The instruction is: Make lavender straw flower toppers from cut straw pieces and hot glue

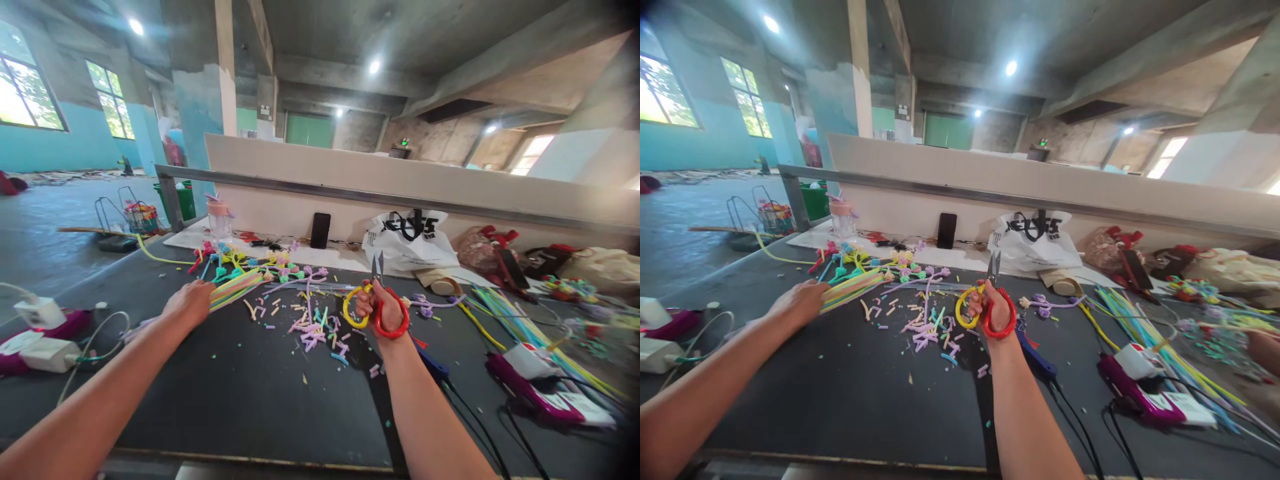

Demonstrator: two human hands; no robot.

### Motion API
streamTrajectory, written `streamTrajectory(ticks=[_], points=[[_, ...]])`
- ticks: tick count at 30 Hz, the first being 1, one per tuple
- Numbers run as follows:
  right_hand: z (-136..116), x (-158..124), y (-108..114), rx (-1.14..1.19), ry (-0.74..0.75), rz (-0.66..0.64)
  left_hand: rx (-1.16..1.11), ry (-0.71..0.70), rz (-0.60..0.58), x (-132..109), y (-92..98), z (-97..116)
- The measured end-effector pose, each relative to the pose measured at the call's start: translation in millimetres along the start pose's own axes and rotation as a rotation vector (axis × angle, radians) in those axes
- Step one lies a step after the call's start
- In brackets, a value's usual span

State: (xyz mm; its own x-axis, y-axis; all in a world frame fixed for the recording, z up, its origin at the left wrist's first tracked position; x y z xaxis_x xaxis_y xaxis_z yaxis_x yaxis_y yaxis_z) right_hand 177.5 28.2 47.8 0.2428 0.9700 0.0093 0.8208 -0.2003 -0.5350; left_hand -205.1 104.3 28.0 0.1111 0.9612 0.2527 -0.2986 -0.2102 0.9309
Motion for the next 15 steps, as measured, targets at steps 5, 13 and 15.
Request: streamTrajectory(ticks=[5,13,15], points=[[4.0,0.6,-5.6,0.027,-0.045,-0.04,-0.016,-0.052,0.044,-16.9,12.7,-3.8],[11.7,2.0,-11.3,-0.015,-0.077,-0.078,-0.034,0.083,0.142,-1.5,52.3,-43.9],[11.2,0.9,-11.4,-0.032,-0.062,-0.072,-0.051,0.051,0.103,2.2,42.1,-34.4]])
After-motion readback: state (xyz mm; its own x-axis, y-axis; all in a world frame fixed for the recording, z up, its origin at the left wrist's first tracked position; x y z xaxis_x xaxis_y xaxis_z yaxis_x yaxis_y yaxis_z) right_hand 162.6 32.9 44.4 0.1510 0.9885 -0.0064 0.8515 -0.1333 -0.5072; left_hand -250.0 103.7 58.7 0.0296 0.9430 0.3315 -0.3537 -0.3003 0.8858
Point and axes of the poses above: each hand's wrist, its own x-axis towards the middle knuckle, its own y-axis out of the back of the hand, z = x × y, the point moved 5 cm from there along x, towards the middle knuckle, and after that the axes turned 10 degrees about z, right-handed, at the moved point
